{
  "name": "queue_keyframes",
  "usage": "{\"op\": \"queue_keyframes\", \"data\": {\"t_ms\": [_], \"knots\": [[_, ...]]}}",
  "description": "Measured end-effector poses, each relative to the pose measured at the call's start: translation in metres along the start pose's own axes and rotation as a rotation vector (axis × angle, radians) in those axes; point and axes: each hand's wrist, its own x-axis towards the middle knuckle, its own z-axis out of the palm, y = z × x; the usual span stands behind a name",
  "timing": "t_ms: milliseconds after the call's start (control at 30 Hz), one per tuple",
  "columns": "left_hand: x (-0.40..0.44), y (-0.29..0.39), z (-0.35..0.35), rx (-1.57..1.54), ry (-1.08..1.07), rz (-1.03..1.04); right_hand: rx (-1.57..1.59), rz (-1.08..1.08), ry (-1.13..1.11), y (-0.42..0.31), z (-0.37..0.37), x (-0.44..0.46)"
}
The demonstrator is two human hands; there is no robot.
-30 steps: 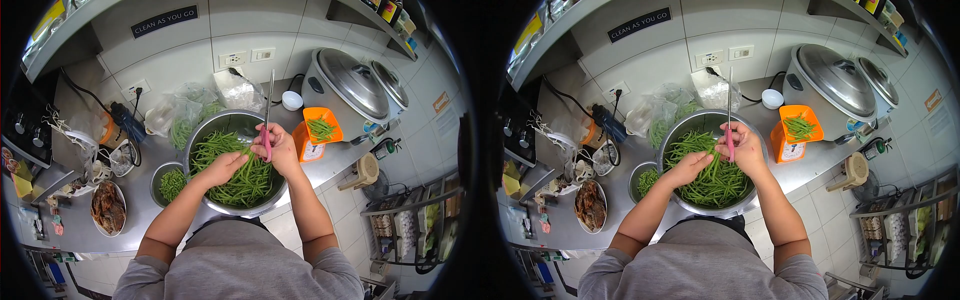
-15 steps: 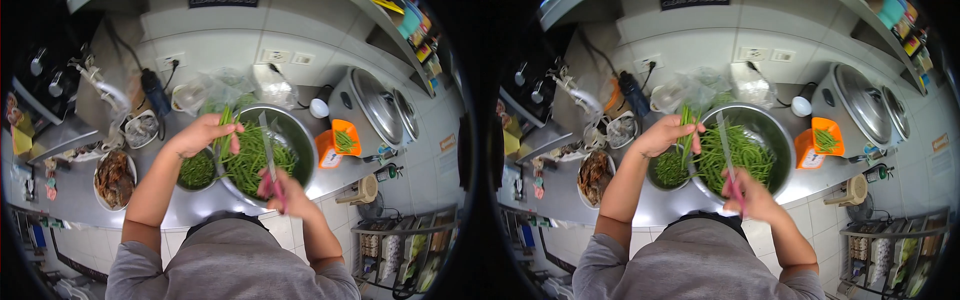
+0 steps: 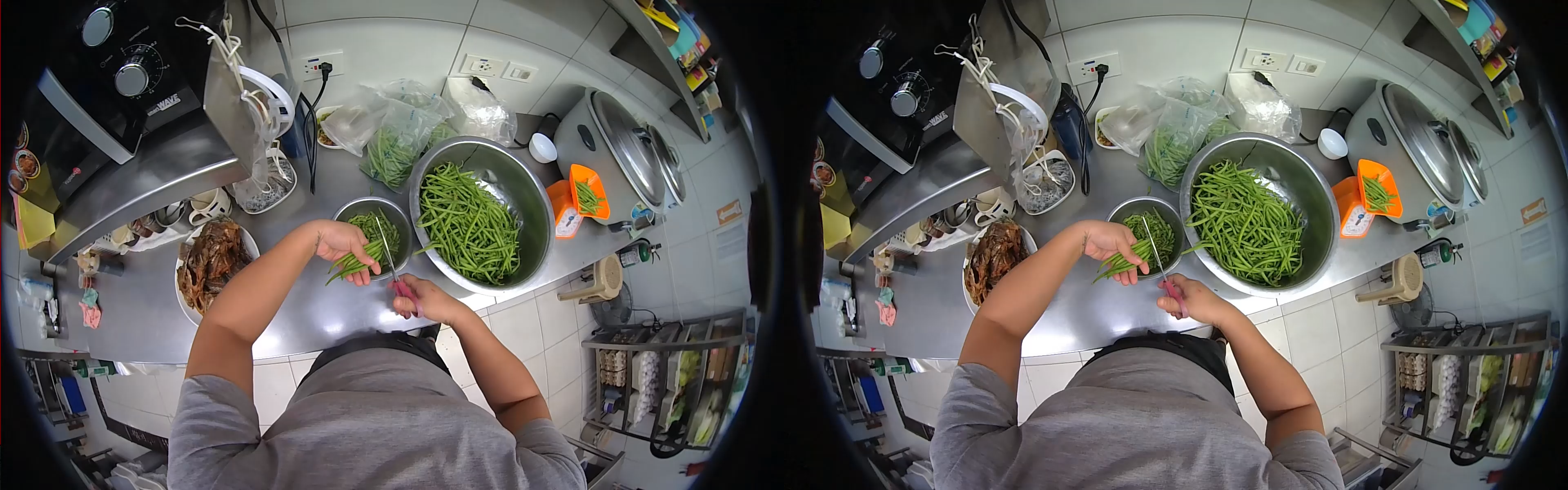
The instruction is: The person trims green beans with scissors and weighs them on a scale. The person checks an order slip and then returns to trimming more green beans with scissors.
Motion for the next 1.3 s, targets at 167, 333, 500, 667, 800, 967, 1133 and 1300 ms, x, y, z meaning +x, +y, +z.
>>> {"op": "queue_keyframes", "data": {"t_ms": [167,333,500,667,800,967,1133,1300], "knots": [[0.011,-0.003,-0.016,0.028,-0.053,-0.074,0.073,0.031,-0.018,0.005,0.0,0.001],[0.013,-0.005,-0.022,-0.005,-0.072,-0.051,-0.007,0.043,0.022,-0.005,0.008,-0.004],[0.016,-0.008,-0.024,0.014,-0.066,-0.063,0.03,0.13,0.034,-0.01,0.01,0.003],[0.009,-0.012,-0.021,-0.004,-0.022,0.034,-0.064,0.135,0.11,-0.009,0.013,-0.01],[0.004,-0.011,-0.001,-0.431,0.437,0.741,0.007,0.089,0.094,0.002,0.027,-0.016],[0.028,-0.015,0.028,-0.956,0.752,1.135,-0.03,0.061,0.045,0.003,0.057,0.003],[0.042,-0.037,0.058,-0.955,0.906,1.13,0.167,0.057,0.196,-0.018,0.068,0.012],[0.043,-0.05,0.07,-0.87,0.921,1.026,0.113,0.064,0.289,-0.021,0.066,0.007]]}}
